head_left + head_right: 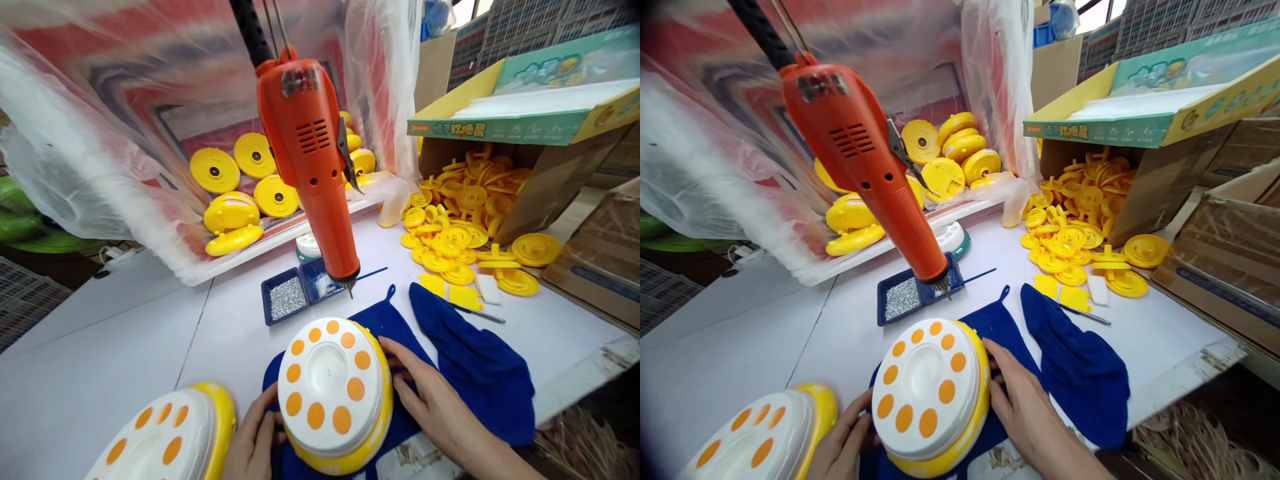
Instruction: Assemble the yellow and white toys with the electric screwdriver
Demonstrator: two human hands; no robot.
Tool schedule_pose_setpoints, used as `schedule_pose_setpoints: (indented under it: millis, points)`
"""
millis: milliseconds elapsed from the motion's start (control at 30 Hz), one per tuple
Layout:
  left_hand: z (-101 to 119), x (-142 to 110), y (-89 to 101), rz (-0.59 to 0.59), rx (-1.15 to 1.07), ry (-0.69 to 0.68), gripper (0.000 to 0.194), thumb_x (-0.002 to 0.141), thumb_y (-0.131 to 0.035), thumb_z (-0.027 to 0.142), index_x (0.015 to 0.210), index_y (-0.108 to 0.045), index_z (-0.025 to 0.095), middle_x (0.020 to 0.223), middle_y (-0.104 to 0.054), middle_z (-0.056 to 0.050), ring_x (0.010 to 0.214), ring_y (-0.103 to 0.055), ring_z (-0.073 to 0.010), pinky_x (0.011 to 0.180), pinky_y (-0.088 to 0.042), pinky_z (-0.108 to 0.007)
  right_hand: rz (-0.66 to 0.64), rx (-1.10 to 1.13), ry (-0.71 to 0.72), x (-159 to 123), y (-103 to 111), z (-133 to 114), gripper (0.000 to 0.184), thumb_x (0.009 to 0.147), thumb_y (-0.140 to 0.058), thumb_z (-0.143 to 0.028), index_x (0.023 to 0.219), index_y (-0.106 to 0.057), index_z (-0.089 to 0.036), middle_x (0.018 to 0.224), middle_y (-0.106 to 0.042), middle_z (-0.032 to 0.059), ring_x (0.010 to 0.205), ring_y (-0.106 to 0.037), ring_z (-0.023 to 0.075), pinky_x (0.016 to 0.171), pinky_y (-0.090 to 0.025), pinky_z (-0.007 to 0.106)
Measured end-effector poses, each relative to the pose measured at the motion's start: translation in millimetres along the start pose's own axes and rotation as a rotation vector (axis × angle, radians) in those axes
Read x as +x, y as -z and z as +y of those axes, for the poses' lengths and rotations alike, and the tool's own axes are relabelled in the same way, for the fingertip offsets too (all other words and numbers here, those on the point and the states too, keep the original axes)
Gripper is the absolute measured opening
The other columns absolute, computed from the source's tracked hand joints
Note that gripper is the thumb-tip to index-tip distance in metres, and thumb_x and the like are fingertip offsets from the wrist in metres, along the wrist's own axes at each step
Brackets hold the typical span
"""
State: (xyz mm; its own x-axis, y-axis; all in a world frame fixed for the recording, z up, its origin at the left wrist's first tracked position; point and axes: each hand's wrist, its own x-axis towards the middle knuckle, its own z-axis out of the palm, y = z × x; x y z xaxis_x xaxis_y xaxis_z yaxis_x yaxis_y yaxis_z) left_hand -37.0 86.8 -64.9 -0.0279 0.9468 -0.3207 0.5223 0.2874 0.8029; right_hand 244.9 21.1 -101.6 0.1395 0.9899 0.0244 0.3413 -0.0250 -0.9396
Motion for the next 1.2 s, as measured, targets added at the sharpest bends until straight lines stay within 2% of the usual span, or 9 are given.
schedule_pose_setpoints:
  millis: [100,200,333,467,600,733,867,1000,1200]
  points:
    - [19.2,18.5,2.0,0.043,-0.018,-0.033,0.05,0.077,-0.055,0.05,0.118,-0.062,0.022,0.127,-0.067,-0.006,0.125,-0.054,-0.0318,0.109,-0.041,-0.044,-0.031,0.04,0.017,-32.9,-1.7,1.7,0.054,0.088,-0.045,-0.018,0.142,-0.044,-0.02,0.13,-0.063,0.0127,0.107,-0.066,0.0229,0.092,-0.055,0.038]
    - [30.7,33.6,3.0,0.024,-0.076,-0.008,0.047,0.078,-0.055,0.05,0.117,-0.061,0.023,0.127,-0.066,-0.005,0.127,-0.052,-0.0311,0.11,-0.04,-0.044,-0.028,0.022,0.031,-42.8,0.3,2.1,0.053,0.087,-0.049,-0.017,0.14,-0.047,-0.021,0.123,-0.067,0.0118,0.102,-0.068,0.0233,0.087,-0.058,0.037]
    - [27.5,35.4,-0.2,0.044,-0.11,0.011,0.046,0.083,-0.052,0.052,0.123,-0.057,0.029,0.135,-0.061,-0.002,0.131,-0.049,-0.0284,0.113,-0.036,-0.045,0.076,-0.144,0.079,-13.1,10.0,0.0,0.05,0.087,-0.044,-0.013,0.137,-0.051,-0.016,0.12,-0.067,0.014,0.1,-0.067,0.0254,0.09,-0.056,0.043]
    - [15.3,26.9,-8.3,0.087,-0.092,0.064,0.044,0.086,-0.05,0.051,0.123,-0.057,0.029,0.138,-0.058,-0.002,0.133,-0.047,-0.0276,0.113,-0.035,-0.045,0.0,-0.241,0.196,16.4,15.0,-2.8,0.05,0.084,-0.046,-0.007,0.132,-0.055,-0.018,0.122,-0.067,0.0115,0.11,-0.064,0.0262,0.096,-0.053,0.044]
    - [7.4,24.6,-20.3,0.141,-0.202,0.077,0.044,0.082,-0.055,0.045,0.121,-0.059,0.026,0.13,-0.065,-0.006,0.126,-0.054,-0.0301,0.106,-0.043,-0.045,-0.036,-0.231,0.237,20.5,9.1,1.8,0.052,0.084,-0.047,-0.005,0.132,-0.054,-0.022,0.126,-0.066,0.0087,0.112,-0.063,0.0248,0.099,-0.051,0.043]
    - [6.3,23.3,-23.7,0.162,-0.232,0.022,0.041,0.08,-0.057,0.043,0.116,-0.062,0.024,0.118,-0.071,-0.005,0.117,-0.061,-0.0305,0.098,-0.05,-0.043,-0.022,-0.22,0.238,19.3,3.5,9.5,0.049,0.085,-0.045,-0.006,0.131,-0.055,-0.02,0.124,-0.067,0.0099,0.111,-0.064,0.0255,0.098,-0.051,0.044]
    - [7.8,14.1,-19.9,0.129,-0.131,0.004,0.041,0.08,-0.056,0.045,0.115,-0.064,0.024,0.121,-0.07,-0.005,0.119,-0.059,-0.0313,0.103,-0.046,-0.045,-0.026,-0.165,0.206,23.4,6.7,8.3,0.046,0.087,-0.044,-0.008,0.129,-0.057,-0.022,0.126,-0.066,0.0082,0.113,-0.064,0.0239,0.099,-0.051,0.042]
    - [3.8,1.0,-22.4,0.113,-0.129,-0.002,0.045,0.083,-0.054,0.049,0.119,-0.063,0.023,0.127,-0.067,-0.005,0.125,-0.055,-0.0299,0.11,-0.04,-0.044,-0.051,-0.129,0.148,31.4,16.2,5.4,0.038,0.092,-0.044,-0.016,0.126,-0.059,-0.023,0.126,-0.067,0.0072,0.112,-0.065,0.0241,0.099,-0.051,0.041]
    - [-5.8,-7.4,-25.0,0.091,-0.167,-0.07,0.049,0.08,-0.061,0.049,0.121,-0.065,0.024,0.128,-0.067,-0.004,0.126,-0.055,-0.029,0.11,-0.042,-0.038,-0.093,-0.153,0.132,47.0,21.7,13.5,0.035,0.095,-0.044,-0.024,0.126,-0.059,-0.023,0.124,-0.068,0.0086,0.112,-0.065,0.0265,0.099,-0.051,0.044]
